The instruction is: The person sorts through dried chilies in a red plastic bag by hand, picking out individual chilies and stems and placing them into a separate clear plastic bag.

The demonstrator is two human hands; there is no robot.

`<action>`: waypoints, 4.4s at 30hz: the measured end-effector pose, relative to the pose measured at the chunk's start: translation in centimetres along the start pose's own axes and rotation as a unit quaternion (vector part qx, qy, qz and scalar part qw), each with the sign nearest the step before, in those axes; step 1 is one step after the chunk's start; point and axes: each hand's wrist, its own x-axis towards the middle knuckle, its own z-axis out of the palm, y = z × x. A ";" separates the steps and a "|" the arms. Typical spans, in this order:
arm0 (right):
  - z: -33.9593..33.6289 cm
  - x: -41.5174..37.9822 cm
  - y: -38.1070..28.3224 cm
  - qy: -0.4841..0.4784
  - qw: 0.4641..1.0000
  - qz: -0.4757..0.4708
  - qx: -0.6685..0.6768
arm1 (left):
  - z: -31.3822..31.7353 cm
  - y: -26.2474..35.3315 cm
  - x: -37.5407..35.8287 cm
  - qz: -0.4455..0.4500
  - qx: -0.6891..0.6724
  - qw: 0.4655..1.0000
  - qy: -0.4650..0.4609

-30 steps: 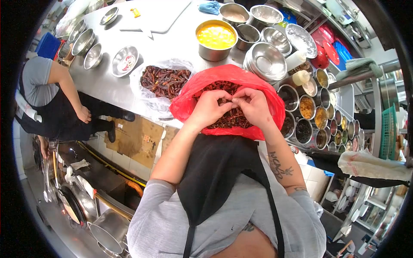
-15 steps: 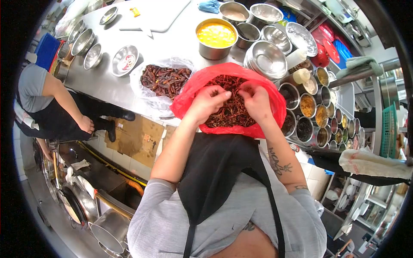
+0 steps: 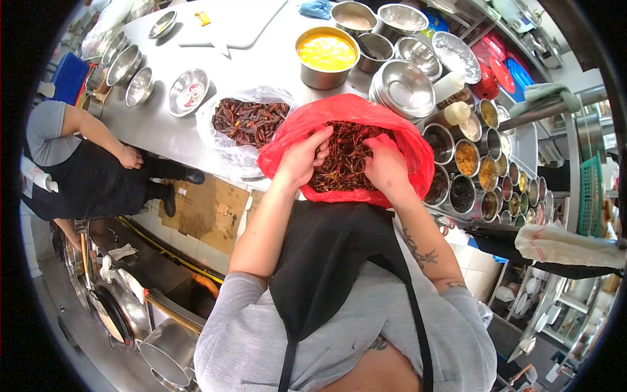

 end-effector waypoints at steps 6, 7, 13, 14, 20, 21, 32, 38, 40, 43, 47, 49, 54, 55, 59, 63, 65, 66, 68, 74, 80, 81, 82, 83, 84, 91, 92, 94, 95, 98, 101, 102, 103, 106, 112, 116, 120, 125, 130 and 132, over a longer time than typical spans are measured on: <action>0.5 -0.2 -1.0 -0.142 0.988 0.019 0.055 | 0.6 0.0 -0.1 0.018 0.017 1.000 -0.003; 0.1 -0.2 -1.3 -0.151 0.986 0.028 0.070 | 0.6 0.1 -0.2 0.025 0.024 0.999 -0.002; -0.1 0.1 -0.2 -0.080 0.967 0.067 0.232 | 0.0 -0.4 -0.1 0.027 0.071 0.997 0.019; -0.2 0.2 -0.2 -0.077 0.957 0.082 0.267 | 0.4 -0.5 -0.1 0.030 0.083 0.996 0.017; 0.3 -0.1 -1.0 -0.033 0.914 0.043 0.403 | 2.0 -1.8 0.2 0.048 0.100 0.994 -0.017; 0.3 -0.1 -1.1 -0.024 0.919 0.034 0.391 | 1.9 -1.9 0.3 0.061 0.113 0.992 -0.004; -1.9 -0.4 -2.2 -0.038 0.932 -0.033 0.358 | 1.2 -1.7 0.4 0.005 -0.036 0.999 -0.018; -1.8 -0.5 -1.9 -0.069 0.867 -0.103 0.483 | 2.0 -1.5 -0.1 -0.102 -0.194 0.975 -0.041; -1.5 -0.5 -1.7 -0.086 0.829 -0.100 0.543 | 2.0 -1.5 -0.1 -0.118 -0.225 0.966 -0.043; -1.2 -0.5 -1.3 -0.088 0.799 -0.087 0.589 | 1.0 -1.6 0.9 -0.065 -0.233 0.970 -0.031; -2.0 -0.5 -1.8 -0.062 0.915 -0.072 0.392 | 0.1 -0.4 0.8 -0.006 -0.225 0.974 -0.003; -0.8 -0.3 -1.2 -0.065 0.961 -0.068 0.260 | 0.1 -0.2 0.6 -0.018 -0.238 0.970 -0.052; 0.9 -0.3 -0.2 -0.124 0.981 -0.077 0.125 | 0.8 -0.5 0.2 -0.029 -0.137 0.990 -0.033; 0.6 -0.2 -0.2 -0.112 0.981 -0.084 0.133 | 0.6 -0.7 0.3 -0.027 -0.114 0.993 -0.026; 0.3 0.3 0.2 -0.065 0.960 -0.047 0.267 | 1.0 -1.0 -0.2 0.037 0.001 0.998 0.047; -1.4 0.6 -1.2 -0.075 0.936 0.021 0.343 | 1.1 -1.6 -0.2 0.061 0.100 0.993 0.017; -1.8 0.6 -1.8 -0.073 0.931 0.009 0.357 | 2.3 -1.5 -0.3 0.062 0.131 0.989 0.023; -2.1 0.6 -1.9 -0.082 0.931 0.010 0.357 | 2.5 -1.5 -0.3 0.063 0.147 0.987 0.027; -2.4 0.7 -2.0 -0.099 0.929 0.011 0.355 | 1.3 -2.1 0.4 0.054 0.090 0.994 -0.009; -0.7 -1.0 1.0 -0.121 0.980 -0.101 0.120 | -0.2 -1.5 0.5 -0.013 -0.112 0.992 -0.052; -1.7 -0.7 1.3 -0.135 0.979 -0.084 0.126 | 0.0 -0.7 -0.2 -0.001 -0.062 0.997 -0.050; -2.5 -0.5 1.3 -0.130 0.979 -0.069 0.143 | 0.1 -0.7 -0.3 0.011 -0.045 0.998 -0.044; -3.1 -0.4 1.3 -0.123 0.977 -0.049 0.165 | 0.1 -0.7 -0.3 0.022 -0.027 0.999 -0.036; -3.6 -0.2 1.4 -0.114 0.975 -0.029 0.186 | 0.2 -0.7 -0.3 0.034 -0.009 0.999 -0.029; -4.1 -0.1 1.4 -0.106 0.973 -0.009 0.207 | 0.3 -0.7 -0.2 0.046 0.009 0.999 -0.023; -2.7 0.2 -0.8 0.005 0.914 0.073 0.400 | 1.8 -1.4 -0.2 0.049 0.136 0.990 -0.003; -2.5 0.2 -1.1 -0.002 0.912 0.059 0.406 | 1.9 -1.3 -0.2 0.048 0.125 0.991 -0.010; -2.3 0.1 -1.6 -0.017 0.908 0.029 0.417 | 1.8 -1.2 0.0 0.047 0.105 0.993 -0.023; -2.4 0.1 -1.8 -0.022 0.906 -0.001 0.422 | 1.8 -1.1 0.0 0.030 0.065 0.997 -0.042; -2.9 0.1 -2.4 -0.046 0.875 -0.028 0.481 | 1.7 -0.8 0.0 -0.018 -0.049 0.994 -0.098; -1.6 0.4 -1.6 -0.017 0.848 -0.119 0.516 | 1.7 -1.0 0.2 -0.050 -0.122 0.982 -0.136; -1.7 0.4 -1.5 0.001 0.853 -0.136 0.504 | 2.0 -1.0 0.1 -0.048 -0.127 0.981 -0.138; -1.8 0.4 -1.4 0.019 0.857 -0.153 0.491 | 2.3 -1.0 0.1 -0.046 -0.132 0.980 -0.140; -2.0 -0.1 -1.2 0.033 0.860 -0.172 0.480 | 2.6 -1.0 0.1 -0.024 -0.101 0.985 -0.141; -3.6 -0.7 -2.2 -0.064 0.865 -0.171 0.468 | 1.0 -1.2 2.1 -0.044 -0.082 0.995 -0.034; -3.9 -0.2 -2.5 -0.036 0.911 -0.034 0.408 | 0.8 0.2 1.3 -0.007 -0.049 0.999 -0.017; -0.9 0.2 0.1 -0.063 0.971 -0.121 0.198 | 1.1 0.8 0.4 0.013 -0.031 0.999 -0.024; 0.9 0.1 0.1 -0.084 0.971 -0.167 0.146 | 0.5 0.4 0.3 0.038 0.058 0.997 -0.036; -0.2 1.0 -0.8 -0.043 0.926 -0.057 0.372 | 1.5 0.7 -0.7 0.110 0.176 0.978 -0.003; -1.5 1.3 -1.4 -0.110 0.893 0.012 0.437 | 1.9 0.0 -0.3 0.139 0.216 0.966 0.004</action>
